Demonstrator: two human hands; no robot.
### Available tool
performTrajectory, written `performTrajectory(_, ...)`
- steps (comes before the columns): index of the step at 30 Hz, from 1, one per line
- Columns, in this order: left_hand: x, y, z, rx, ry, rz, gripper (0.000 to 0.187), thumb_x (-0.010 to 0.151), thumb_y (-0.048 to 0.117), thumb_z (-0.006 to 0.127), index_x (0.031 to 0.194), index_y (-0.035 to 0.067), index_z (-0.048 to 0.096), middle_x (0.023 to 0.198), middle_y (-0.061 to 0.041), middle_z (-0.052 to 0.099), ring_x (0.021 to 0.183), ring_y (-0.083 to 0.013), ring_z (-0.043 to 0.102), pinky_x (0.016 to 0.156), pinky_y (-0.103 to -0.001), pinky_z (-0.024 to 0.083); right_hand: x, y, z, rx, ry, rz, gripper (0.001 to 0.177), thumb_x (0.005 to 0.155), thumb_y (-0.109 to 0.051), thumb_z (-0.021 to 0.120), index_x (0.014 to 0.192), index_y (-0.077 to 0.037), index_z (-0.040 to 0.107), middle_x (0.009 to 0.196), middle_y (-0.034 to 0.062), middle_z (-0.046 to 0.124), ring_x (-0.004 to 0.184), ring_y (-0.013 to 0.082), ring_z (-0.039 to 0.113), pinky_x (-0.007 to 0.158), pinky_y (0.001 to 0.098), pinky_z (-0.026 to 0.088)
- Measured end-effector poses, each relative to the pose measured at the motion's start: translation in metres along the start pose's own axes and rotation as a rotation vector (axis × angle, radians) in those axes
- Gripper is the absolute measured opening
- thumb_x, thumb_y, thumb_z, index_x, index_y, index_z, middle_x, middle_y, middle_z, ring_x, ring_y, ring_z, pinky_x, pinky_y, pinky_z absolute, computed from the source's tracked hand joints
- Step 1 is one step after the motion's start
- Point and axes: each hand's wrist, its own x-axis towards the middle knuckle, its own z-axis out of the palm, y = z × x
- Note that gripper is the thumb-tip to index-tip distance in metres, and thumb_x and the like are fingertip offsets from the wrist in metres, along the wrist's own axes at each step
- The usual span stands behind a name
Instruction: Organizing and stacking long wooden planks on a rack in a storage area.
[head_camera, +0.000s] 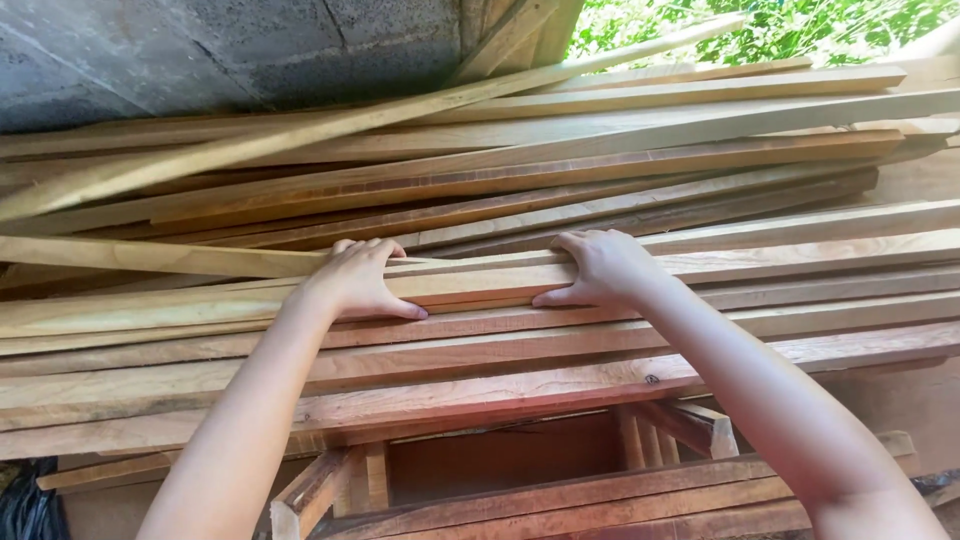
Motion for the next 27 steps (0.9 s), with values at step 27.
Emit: performTrajectory(27,-0.012,0.026,-0.048,-0.039,0.023,-0.064,0.088,0.057,0.056,0.087,0.135,0.026,0.062,0.146,0.004,0.055,0.134,-0.0261,0.052,0.115,-0.050,0.044,0.031,0.008,-0.029,0.137,-0.347,0.060,0.108,0.059,-0.077,0.076,0.139,-0.008,0.056,0.121,0.0193,0.072,0.112,0.0362,0.070,0.099,0.0419,0.054)
